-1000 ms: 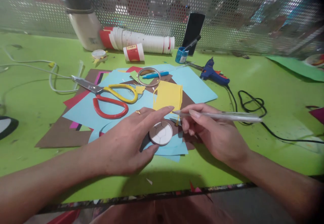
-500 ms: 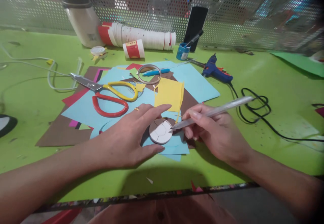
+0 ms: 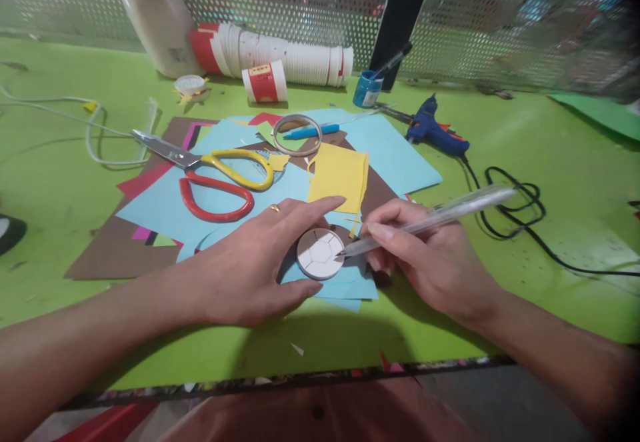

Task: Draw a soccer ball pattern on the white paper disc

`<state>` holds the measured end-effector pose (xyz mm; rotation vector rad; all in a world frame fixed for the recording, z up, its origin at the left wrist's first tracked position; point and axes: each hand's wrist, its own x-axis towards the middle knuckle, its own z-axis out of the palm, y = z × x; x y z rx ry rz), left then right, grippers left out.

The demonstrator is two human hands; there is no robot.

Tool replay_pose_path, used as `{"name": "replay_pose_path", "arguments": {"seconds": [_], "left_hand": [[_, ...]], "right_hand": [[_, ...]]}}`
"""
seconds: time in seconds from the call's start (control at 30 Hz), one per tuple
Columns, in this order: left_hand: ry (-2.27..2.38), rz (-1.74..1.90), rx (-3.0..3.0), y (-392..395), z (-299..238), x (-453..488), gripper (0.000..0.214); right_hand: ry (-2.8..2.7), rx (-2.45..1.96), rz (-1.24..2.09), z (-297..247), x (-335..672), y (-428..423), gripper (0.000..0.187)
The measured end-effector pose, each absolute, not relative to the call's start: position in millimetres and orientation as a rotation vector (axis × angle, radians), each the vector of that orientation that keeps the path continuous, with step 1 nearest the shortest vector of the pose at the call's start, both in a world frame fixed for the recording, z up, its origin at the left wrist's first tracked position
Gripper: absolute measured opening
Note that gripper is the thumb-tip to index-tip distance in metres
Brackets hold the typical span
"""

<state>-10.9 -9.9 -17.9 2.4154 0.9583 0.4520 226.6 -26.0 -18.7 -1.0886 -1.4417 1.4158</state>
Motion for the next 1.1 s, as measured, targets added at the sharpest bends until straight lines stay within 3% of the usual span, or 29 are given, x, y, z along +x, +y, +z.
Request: {"name": "replay_pose_path", "arguments": {"seconds": [1.1], "left_hand": [[0.995,0.401,2.469,-6.6,-14.3,-8.1,0.07]], "right_hand": [[-1.642,-1.145,1.386,-13.3,220.4,-27.5,0.013]]}}
